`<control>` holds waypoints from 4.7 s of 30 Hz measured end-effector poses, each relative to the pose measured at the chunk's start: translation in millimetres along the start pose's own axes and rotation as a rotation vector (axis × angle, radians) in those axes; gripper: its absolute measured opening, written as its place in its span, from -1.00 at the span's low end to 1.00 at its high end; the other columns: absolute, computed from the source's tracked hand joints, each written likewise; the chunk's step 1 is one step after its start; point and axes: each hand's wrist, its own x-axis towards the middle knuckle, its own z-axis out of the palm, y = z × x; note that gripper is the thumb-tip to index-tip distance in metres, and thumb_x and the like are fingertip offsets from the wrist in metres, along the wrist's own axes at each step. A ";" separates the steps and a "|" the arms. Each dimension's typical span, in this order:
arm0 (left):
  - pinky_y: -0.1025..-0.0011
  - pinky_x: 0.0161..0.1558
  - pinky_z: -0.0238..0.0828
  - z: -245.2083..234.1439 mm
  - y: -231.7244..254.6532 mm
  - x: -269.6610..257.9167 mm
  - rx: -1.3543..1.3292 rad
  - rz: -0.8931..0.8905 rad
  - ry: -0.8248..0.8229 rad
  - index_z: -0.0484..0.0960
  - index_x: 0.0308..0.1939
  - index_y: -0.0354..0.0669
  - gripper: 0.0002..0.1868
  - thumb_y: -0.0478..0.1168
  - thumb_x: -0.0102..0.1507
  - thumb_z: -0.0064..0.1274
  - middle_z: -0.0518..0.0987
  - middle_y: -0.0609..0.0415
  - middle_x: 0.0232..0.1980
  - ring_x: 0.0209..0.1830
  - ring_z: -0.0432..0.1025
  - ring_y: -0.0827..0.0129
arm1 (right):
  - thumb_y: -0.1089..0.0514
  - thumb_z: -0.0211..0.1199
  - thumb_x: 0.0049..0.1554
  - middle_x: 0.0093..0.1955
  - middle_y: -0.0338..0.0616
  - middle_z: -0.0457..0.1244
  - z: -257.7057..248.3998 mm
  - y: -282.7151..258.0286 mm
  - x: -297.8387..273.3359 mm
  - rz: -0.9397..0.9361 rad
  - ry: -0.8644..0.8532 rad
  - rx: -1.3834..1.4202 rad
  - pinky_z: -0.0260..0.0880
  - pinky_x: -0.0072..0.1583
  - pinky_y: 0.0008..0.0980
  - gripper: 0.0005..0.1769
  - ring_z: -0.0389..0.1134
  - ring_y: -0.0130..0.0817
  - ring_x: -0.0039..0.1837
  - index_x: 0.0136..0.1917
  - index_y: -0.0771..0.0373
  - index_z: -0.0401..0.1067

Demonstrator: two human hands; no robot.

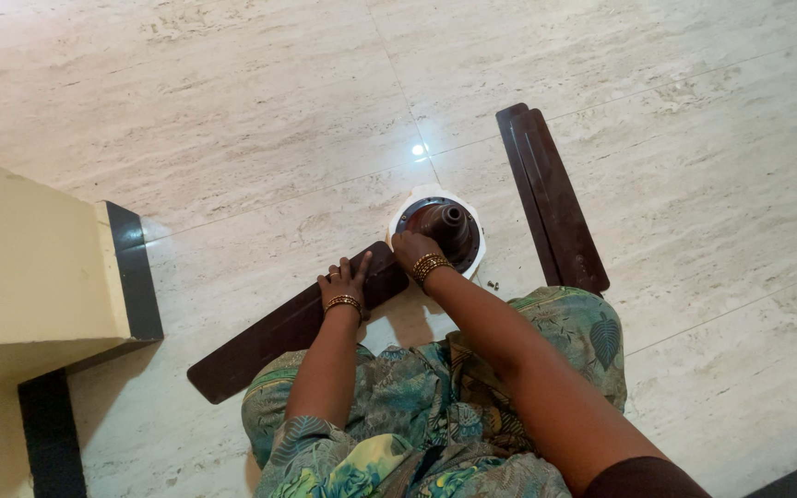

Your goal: The person sits on the floor and attaches fan blades to the motor housing using a screwdriver. They secure each blade with screws, then rotate the fan to check alignment.

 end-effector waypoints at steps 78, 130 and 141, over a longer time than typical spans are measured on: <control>-0.16 0.55 -0.29 2.4 3.3 -2.1 -0.042 -0.006 0.041 -0.69 0.56 0.50 0.65 0.27 -0.09 0.51 -0.23 -0.09 0.70 0.68 -0.21 -0.03 | 0.12 0.14 0.27 0.15 0.03 0.39 49.7 41.7 -143.2 -0.068 0.289 1.186 0.48 0.17 -0.22 -0.67 0.45 -0.21 0.19 0.26 0.25 0.24; -0.36 0.50 -0.46 19.0 8.5 13.1 -0.088 0.104 0.217 -0.54 0.58 0.60 0.57 0.44 -0.15 0.41 -0.55 0.05 0.71 0.70 -0.55 -0.01 | 0.25 0.11 0.28 0.00 -0.02 0.39 58.1 73.0 -144.1 0.087 0.502 1.318 0.53 -0.15 -0.42 -0.50 0.46 -0.38 0.00 0.45 0.11 0.10; -0.35 0.51 -0.37 14.3 2.8 8.3 -0.074 0.125 0.220 -0.48 0.58 0.66 0.52 0.40 -0.13 0.42 -0.45 0.08 0.72 0.70 -0.38 0.05 | 0.21 0.10 0.29 -0.02 -0.04 0.41 54.2 69.6 -144.3 0.117 0.533 1.297 0.56 -0.17 -0.41 -0.54 0.48 -0.37 -0.01 0.42 0.14 0.12</control>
